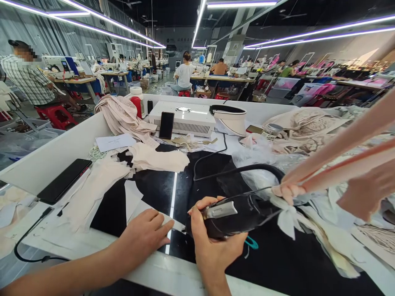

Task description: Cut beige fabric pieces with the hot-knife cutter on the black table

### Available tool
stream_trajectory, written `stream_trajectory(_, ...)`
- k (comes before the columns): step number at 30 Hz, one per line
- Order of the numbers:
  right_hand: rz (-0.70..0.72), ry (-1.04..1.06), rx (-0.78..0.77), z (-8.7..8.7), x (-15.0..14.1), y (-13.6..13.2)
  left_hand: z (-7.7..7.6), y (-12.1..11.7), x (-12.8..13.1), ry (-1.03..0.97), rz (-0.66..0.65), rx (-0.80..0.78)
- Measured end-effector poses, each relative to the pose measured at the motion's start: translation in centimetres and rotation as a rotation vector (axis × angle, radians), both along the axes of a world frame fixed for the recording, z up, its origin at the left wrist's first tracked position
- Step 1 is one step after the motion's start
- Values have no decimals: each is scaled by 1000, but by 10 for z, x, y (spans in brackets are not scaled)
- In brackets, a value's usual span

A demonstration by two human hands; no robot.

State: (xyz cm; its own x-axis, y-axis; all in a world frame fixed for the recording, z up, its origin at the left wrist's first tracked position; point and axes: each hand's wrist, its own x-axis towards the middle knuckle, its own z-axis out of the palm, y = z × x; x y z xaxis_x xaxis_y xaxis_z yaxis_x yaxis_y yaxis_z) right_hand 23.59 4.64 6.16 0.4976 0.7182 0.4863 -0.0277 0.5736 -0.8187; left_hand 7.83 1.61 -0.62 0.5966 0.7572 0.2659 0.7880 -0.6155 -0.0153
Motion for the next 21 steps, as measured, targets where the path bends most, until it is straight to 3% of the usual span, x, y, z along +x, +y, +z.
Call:
stream_trajectory(7, 22, 10, -33, -3, 2, -2, -20, -5, 6, 11, 12, 95)
stream_trajectory(21, 130, 100, 31, -3, -17, 22, -27, -9, 2, 22, -9, 52)
